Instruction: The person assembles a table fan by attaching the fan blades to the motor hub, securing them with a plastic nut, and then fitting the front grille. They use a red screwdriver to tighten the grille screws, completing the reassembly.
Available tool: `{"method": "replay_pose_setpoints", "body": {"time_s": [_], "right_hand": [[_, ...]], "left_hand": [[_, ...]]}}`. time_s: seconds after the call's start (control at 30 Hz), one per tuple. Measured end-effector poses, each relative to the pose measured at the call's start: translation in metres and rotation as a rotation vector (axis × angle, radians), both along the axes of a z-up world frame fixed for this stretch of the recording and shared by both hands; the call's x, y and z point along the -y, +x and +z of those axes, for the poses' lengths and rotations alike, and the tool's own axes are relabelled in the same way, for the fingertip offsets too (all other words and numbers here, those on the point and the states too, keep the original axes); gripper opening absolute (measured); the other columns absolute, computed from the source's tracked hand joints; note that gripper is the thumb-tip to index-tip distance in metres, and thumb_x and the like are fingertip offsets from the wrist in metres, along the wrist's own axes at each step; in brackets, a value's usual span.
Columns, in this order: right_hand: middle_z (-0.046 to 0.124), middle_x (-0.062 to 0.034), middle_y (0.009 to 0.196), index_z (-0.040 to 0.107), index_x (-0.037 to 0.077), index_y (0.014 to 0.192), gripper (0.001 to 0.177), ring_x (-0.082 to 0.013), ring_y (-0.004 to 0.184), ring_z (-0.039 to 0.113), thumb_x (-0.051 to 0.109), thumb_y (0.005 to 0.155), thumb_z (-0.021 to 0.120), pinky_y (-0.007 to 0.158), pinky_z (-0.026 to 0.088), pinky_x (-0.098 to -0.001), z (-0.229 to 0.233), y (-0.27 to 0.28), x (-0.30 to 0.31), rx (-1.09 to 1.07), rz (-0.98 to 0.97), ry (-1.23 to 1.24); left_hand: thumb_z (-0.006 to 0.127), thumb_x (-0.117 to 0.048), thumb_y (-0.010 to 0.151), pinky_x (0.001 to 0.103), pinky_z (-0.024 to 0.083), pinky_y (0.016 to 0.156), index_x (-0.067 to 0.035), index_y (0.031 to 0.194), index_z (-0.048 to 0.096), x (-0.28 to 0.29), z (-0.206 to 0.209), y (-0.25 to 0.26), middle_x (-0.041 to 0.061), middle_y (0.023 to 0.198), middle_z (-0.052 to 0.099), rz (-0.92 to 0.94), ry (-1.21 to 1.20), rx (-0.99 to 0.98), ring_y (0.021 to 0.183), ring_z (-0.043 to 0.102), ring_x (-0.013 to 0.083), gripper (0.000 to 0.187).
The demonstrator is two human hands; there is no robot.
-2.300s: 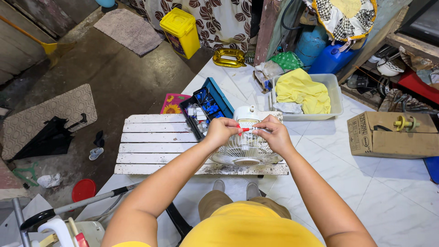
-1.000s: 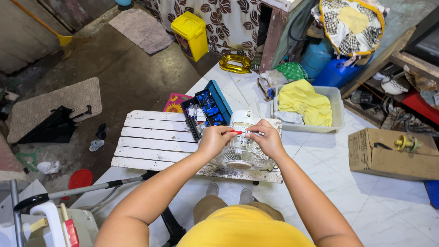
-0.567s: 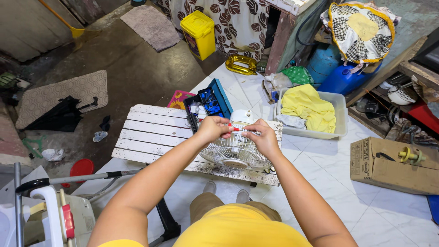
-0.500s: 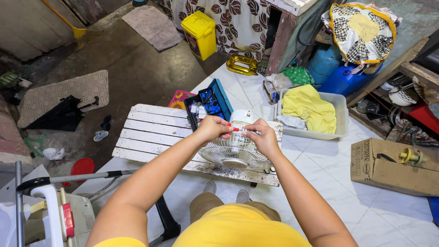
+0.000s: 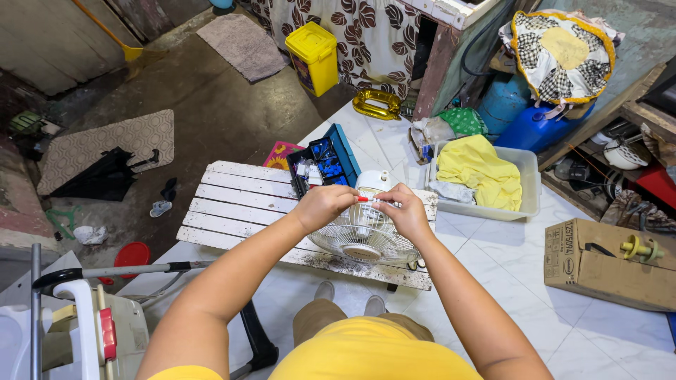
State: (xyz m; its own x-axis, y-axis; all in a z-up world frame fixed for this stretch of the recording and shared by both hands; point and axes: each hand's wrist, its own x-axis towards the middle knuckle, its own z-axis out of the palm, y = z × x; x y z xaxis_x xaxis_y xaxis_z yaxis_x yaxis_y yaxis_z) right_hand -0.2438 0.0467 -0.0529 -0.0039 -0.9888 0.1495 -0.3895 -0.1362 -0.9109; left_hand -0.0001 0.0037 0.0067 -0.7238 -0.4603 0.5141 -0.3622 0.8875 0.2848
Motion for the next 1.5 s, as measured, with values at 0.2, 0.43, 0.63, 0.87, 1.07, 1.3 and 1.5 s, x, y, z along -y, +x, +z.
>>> {"method": "replay_pose_setpoints", "body": {"time_s": [0.2,0.43,0.63,0.87,1.07,1.3,1.5], "right_hand": [[0.065,-0.0040,0.092,0.081,0.009,0.102,0.024,-0.0166,0.091,0.063,0.015,0.079,0.085,0.083,0.050,-0.0288,-0.001,0.002,-0.006,-0.008,-0.010,-0.080],[0.067,-0.0073,0.098,0.078,0.007,0.104,0.027,-0.0217,0.096,0.064,0.014,0.079,0.085,0.085,0.050,-0.0324,0.021,0.003,-0.012,-0.148,-0.049,-0.225],[0.066,-0.0103,0.101,0.076,0.005,0.108,0.021,-0.0275,0.100,0.062,0.009,0.087,0.080,0.089,0.049,-0.0363,0.060,0.026,-0.021,-0.237,-0.102,-0.428],[0.066,-0.0112,0.104,0.074,0.005,0.108,0.019,-0.0323,0.099,0.059,0.003,0.089,0.078,0.087,0.048,-0.0402,0.071,0.072,-0.052,-0.451,-0.281,-0.509],[0.066,-0.0116,0.104,0.073,0.007,0.108,0.028,-0.0328,0.097,0.059,-0.002,0.082,0.075,0.084,0.049,-0.0418,0.038,0.146,-0.087,-0.582,-0.221,-0.523],[0.066,-0.0102,0.114,0.074,0.009,0.112,0.033,-0.0327,0.106,0.059,-0.003,0.081,0.077,0.092,0.047,-0.0428,0.008,0.173,-0.095,-0.709,-0.329,-0.491],[0.064,-0.0104,0.119,0.074,0.009,0.110,0.029,-0.0326,0.113,0.055,-0.005,0.085,0.076,0.098,0.046,-0.0418,-0.014,0.157,-0.109,-0.782,-0.479,-0.447]], "left_hand": [[0.073,-0.006,0.086,0.033,0.061,0.079,-0.008,0.099,0.070,-0.004,-0.004,0.015,0.007,0.113,0.074,0.129,0.039,-0.146,0.096,0.074,0.0252,0.013],[0.076,-0.009,0.089,0.035,0.059,0.077,-0.004,0.099,0.073,-0.011,-0.009,0.055,0.013,0.116,0.074,0.456,0.208,-0.293,0.093,0.073,0.0288,0.011],[0.075,-0.014,0.092,0.032,0.056,0.070,-0.003,0.098,0.071,-0.002,-0.036,0.100,0.010,0.101,0.071,0.614,0.388,-0.455,0.079,0.071,0.0231,0.013],[0.081,-0.016,0.085,0.037,0.052,0.068,-0.004,0.092,0.077,0.022,-0.167,0.168,0.015,0.084,0.069,0.982,0.533,-0.415,0.074,0.066,0.0264,0.014],[0.071,-0.012,0.090,0.034,0.057,0.056,-0.001,0.091,0.064,0.021,-0.309,0.206,0.013,0.077,0.073,1.099,1.114,-0.649,0.062,0.074,0.0221,0.013],[0.069,-0.013,0.092,0.030,0.057,0.055,0.003,0.092,0.073,0.003,-0.391,0.205,0.012,0.073,0.076,1.222,1.329,-0.478,0.062,0.076,0.0197,0.016],[0.066,-0.012,0.093,0.033,0.058,0.052,0.005,0.093,0.077,0.005,-0.441,0.201,0.012,0.072,0.075,1.247,1.590,-0.610,0.064,0.077,0.0222,0.020]]}}
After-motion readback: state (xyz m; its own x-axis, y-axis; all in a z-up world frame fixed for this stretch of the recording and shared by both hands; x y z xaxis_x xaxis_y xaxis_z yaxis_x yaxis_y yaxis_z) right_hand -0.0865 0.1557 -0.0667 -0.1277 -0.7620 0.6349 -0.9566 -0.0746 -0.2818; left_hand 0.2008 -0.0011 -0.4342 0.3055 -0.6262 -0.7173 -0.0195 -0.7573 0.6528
